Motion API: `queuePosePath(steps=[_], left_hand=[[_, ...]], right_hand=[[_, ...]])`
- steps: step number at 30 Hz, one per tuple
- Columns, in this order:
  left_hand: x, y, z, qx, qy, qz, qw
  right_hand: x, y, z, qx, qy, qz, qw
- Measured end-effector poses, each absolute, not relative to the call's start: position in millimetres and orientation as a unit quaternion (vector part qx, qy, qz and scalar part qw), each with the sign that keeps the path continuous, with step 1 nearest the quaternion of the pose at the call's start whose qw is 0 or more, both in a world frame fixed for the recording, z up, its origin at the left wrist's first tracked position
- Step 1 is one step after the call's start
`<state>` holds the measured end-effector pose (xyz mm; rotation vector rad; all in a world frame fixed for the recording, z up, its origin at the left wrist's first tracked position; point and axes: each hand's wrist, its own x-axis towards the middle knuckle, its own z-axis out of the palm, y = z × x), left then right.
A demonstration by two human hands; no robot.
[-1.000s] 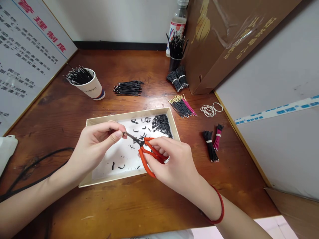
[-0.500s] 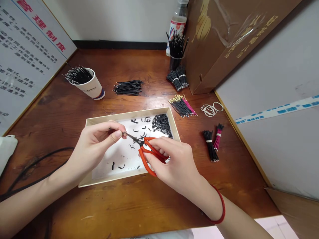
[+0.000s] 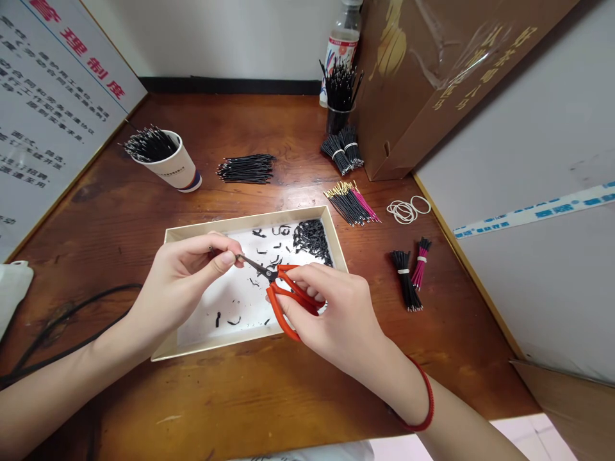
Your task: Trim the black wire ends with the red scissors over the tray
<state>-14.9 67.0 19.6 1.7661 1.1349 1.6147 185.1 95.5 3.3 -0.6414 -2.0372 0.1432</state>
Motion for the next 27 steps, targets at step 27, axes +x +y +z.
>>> queuePosePath(steps=[27], left_hand=[[-14.5, 66.7, 21.4, 0.659, 0.438, 0.569, 0.223]], right_hand=[[185.5, 94.4, 4.8, -0.273, -0.833, 0.054, 0.477]])
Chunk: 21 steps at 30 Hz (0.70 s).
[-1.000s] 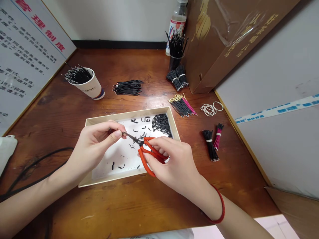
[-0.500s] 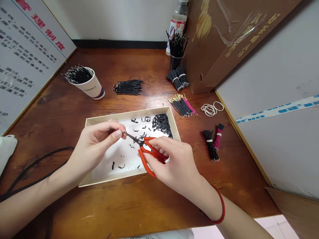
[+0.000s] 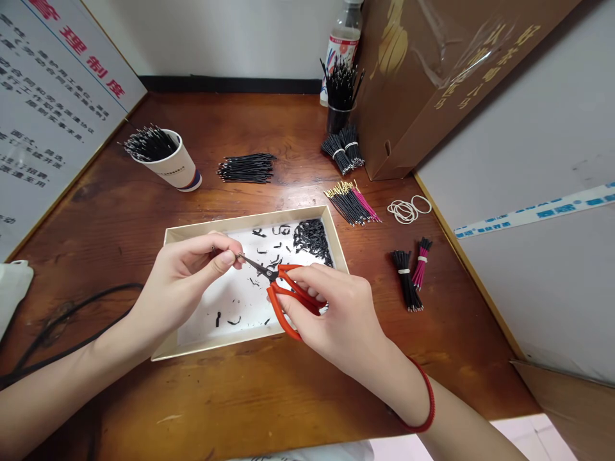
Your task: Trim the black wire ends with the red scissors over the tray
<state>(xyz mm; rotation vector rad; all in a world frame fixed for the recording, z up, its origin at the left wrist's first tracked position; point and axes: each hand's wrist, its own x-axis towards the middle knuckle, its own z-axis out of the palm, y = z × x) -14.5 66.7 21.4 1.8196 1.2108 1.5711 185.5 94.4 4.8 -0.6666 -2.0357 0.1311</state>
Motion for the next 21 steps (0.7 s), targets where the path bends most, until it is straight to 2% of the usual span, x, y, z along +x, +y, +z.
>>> queuePosePath(steps=[21], left_hand=[[-14.4, 66.1, 21.0, 0.658, 0.446, 0.566, 0.219]], right_hand=[[183.2, 94.4, 4.4, -0.278, -0.834, 0.063, 0.473]])
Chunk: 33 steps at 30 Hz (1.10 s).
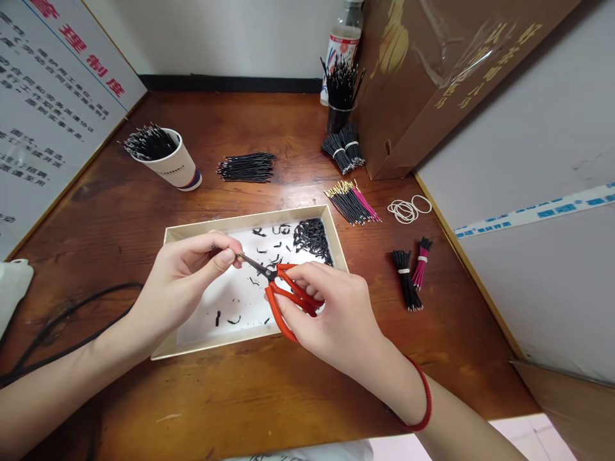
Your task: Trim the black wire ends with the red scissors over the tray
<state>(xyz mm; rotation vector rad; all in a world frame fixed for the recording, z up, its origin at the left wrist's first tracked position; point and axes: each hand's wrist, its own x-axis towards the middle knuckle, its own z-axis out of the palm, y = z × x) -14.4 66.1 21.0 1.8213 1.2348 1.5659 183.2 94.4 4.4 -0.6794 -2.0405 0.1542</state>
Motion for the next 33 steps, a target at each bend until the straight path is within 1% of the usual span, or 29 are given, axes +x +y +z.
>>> queuePosePath(steps=[33], left_hand=[[-13.6, 65.8, 20.6, 0.663, 0.443, 0.56, 0.225]], right_hand=[[182.1, 93.1, 4.3, -0.281, -0.836, 0.067, 0.466]])
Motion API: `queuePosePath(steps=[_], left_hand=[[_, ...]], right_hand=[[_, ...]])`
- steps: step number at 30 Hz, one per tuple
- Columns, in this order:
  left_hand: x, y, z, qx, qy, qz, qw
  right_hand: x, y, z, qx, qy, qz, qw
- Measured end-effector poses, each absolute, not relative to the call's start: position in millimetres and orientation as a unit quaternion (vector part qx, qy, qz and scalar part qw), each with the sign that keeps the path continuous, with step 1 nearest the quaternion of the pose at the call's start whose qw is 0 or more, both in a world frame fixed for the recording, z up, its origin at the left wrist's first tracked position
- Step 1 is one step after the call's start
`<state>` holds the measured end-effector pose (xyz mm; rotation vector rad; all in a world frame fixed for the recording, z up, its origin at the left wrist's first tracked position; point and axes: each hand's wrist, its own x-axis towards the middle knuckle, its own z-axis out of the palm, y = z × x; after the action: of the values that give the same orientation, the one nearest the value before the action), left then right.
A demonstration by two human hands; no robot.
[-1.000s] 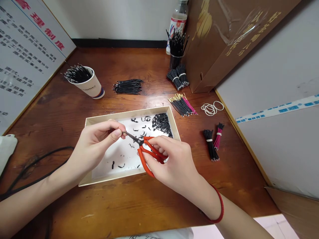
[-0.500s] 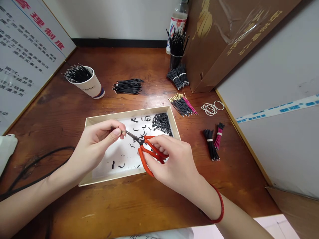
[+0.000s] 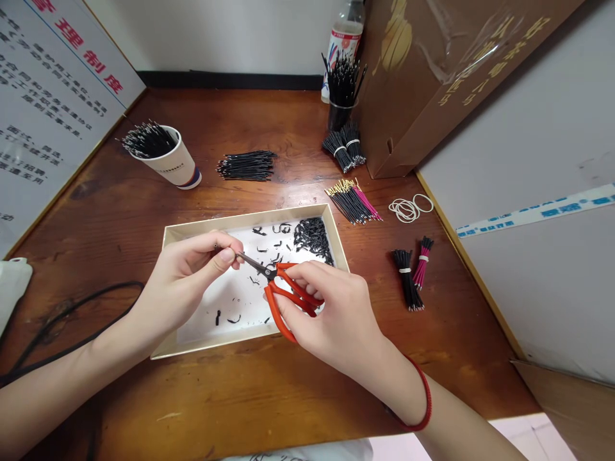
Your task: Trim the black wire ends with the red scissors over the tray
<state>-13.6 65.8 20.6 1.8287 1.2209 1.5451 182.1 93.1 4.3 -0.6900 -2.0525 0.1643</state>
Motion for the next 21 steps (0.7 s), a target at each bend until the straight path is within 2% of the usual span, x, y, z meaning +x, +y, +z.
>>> queuePosePath(steps=[15, 19, 21], left_hand=[[-15.5, 67.0, 19.3, 0.665, 0.446, 0.557, 0.222], [-15.1, 68.5, 19.2, 0.667, 0.438, 0.561, 0.22], [-14.3, 68.6, 19.4, 0.662, 0.433, 0.568, 0.229]], right_hand=[[185.2, 95.3, 1.6, -0.28, -0.837, 0.059, 0.466], [184.0, 95.4, 3.9, -0.308, -0.813, 0.096, 0.484], [182.1, 97.1, 6.9, -0.32, -0.791, 0.166, 0.495]])
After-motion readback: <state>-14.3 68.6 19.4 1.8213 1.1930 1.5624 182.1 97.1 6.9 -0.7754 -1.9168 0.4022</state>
